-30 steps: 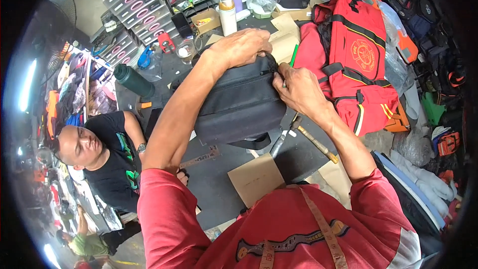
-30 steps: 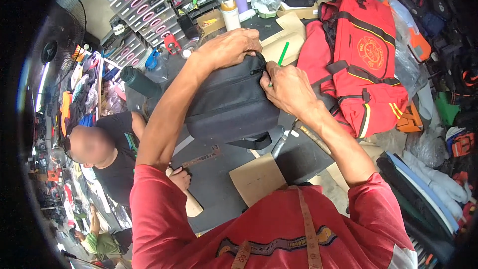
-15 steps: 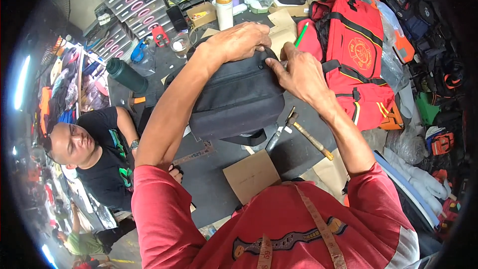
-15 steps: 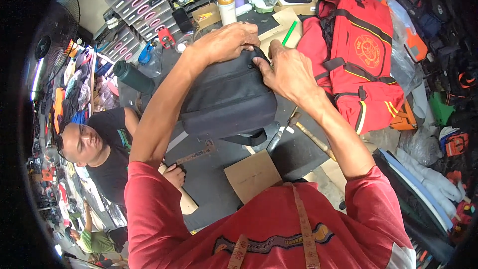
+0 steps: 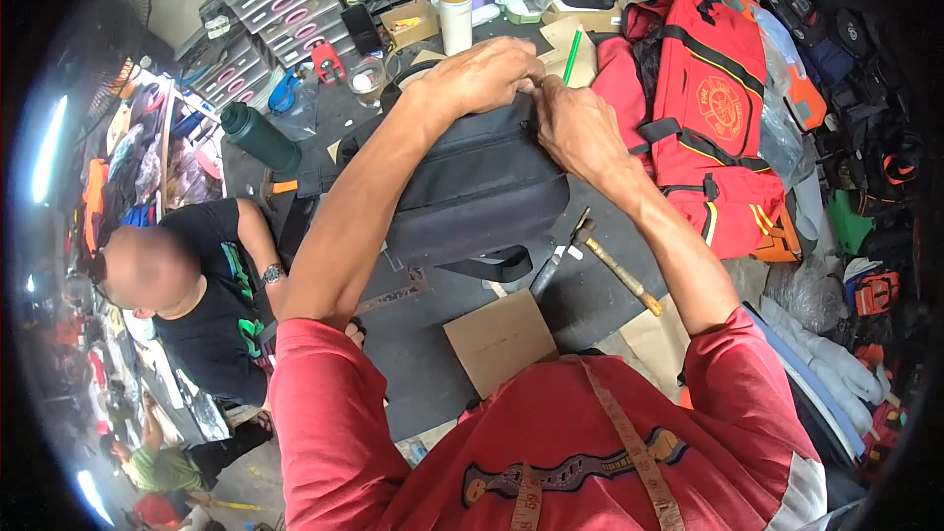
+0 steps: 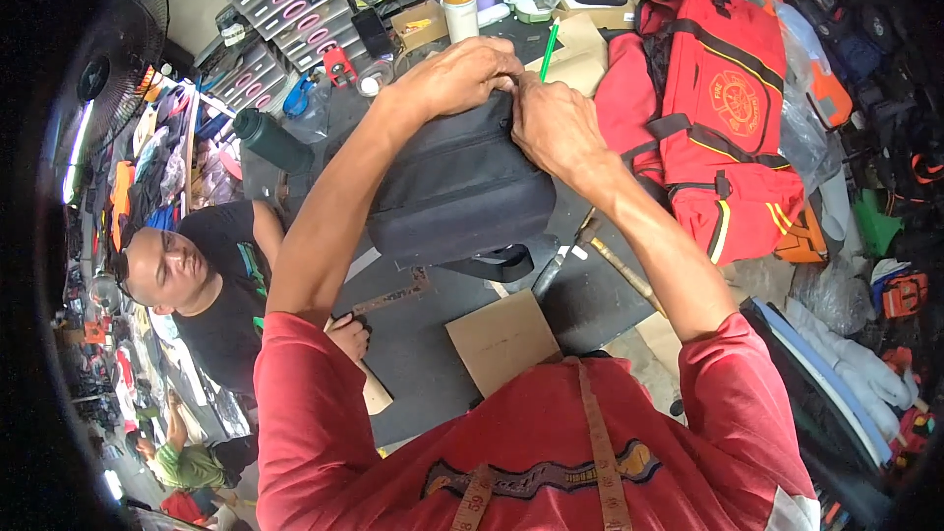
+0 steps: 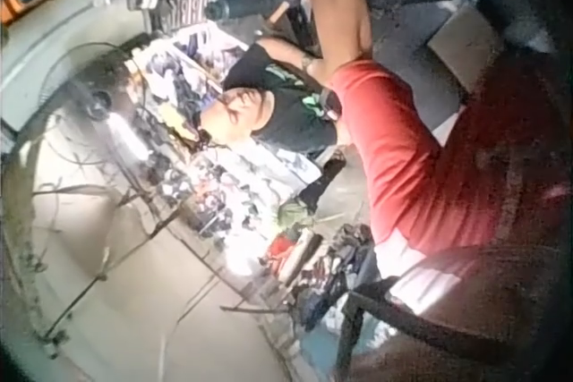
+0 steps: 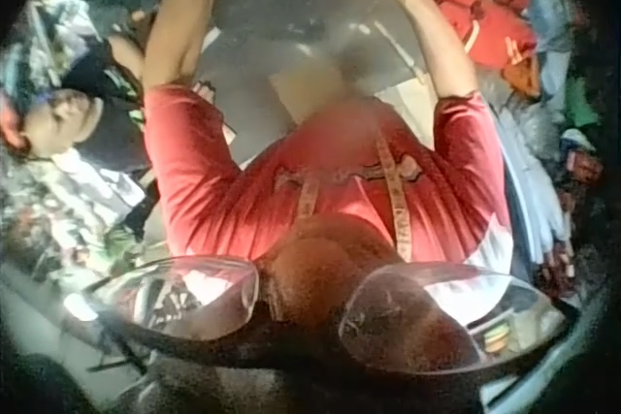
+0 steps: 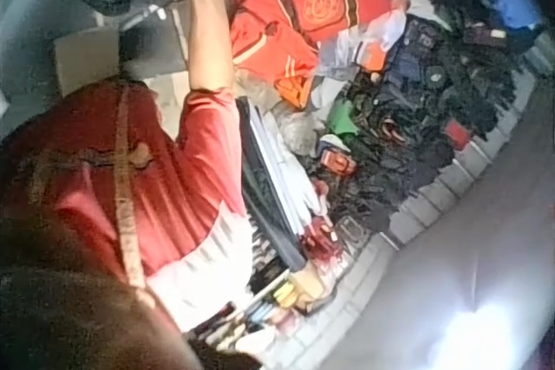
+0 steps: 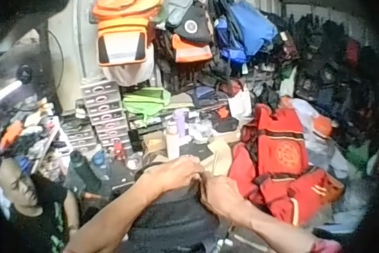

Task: Drawing a design pattern on cardboard using a pencil and a black bag as a reference.

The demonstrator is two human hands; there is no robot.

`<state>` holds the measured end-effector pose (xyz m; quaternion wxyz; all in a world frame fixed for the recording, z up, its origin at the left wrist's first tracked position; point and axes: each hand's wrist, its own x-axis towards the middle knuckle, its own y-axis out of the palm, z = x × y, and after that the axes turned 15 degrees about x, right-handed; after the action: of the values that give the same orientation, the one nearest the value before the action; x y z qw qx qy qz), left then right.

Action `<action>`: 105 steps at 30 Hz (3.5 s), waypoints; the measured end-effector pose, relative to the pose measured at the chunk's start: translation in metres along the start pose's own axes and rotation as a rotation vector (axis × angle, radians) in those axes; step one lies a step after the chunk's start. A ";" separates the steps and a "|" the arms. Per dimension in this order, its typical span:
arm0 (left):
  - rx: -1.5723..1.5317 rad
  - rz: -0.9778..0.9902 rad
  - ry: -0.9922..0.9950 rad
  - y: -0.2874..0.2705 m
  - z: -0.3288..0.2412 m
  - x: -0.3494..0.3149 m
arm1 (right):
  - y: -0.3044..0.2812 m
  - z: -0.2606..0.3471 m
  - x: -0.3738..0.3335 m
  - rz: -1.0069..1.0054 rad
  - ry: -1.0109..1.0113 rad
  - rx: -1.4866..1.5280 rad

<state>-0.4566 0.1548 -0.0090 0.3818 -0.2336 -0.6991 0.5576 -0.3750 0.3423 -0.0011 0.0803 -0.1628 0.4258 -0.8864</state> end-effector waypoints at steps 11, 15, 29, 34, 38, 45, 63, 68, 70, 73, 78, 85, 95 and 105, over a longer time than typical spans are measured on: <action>0.078 -0.033 -0.650 -0.017 -0.110 -0.041 | 0.012 -0.024 0.010 -0.056 -0.002 0.070; 0.102 -0.085 -0.674 -0.009 -0.107 -0.044 | 0.005 -0.028 0.001 -0.091 -0.062 0.057; 0.575 0.077 -0.892 -0.080 -0.079 -0.181 | 0.010 -0.030 0.006 -0.099 -0.128 0.046; 0.542 0.065 -0.879 -0.075 -0.078 -0.186 | 0.009 -0.027 0.003 -0.091 -0.120 0.037; 0.496 0.167 -0.929 -0.075 -0.076 -0.188 | 0.007 -0.018 0.000 -0.074 -0.043 0.052; 0.516 0.120 -0.811 -0.085 -0.086 -0.186 | 0.008 -0.021 -0.004 -0.071 -0.043 0.073; 0.506 0.518 -0.919 -0.118 -0.095 -0.163 | 0.007 -0.015 -0.004 -0.048 -0.028 0.058; 0.270 0.408 -0.873 -0.099 -0.071 -0.173 | 0.008 -0.023 -0.004 -0.077 -0.046 0.086; 0.213 0.345 -0.835 -0.099 -0.072 -0.168 | 0.008 -0.026 -0.003 -0.099 -0.048 0.093; 0.186 0.241 -0.916 -0.090 -0.076 -0.166 | 0.012 -0.028 -0.002 -0.116 -0.051 0.101; 0.178 0.191 -1.130 -0.082 -0.089 -0.157 | 0.012 -0.027 0.001 -0.052 0.001 0.124; 0.056 0.285 -1.180 -0.071 -0.072 -0.160 | 0.003 -0.021 -0.020 -0.143 0.052 0.133; -0.158 -0.016 -0.981 -0.036 -0.015 -0.116 | -0.008 0.008 -0.079 -0.399 0.283 0.064; -0.117 0.187 -0.712 -0.049 0.005 -0.075 | 0.019 0.013 -0.110 -0.591 0.339 0.057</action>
<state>-0.4105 0.0819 0.0173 0.0480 -0.1094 -0.7944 0.5955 -0.2675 0.3516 -0.0322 -0.2474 -0.1273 0.3424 -0.8974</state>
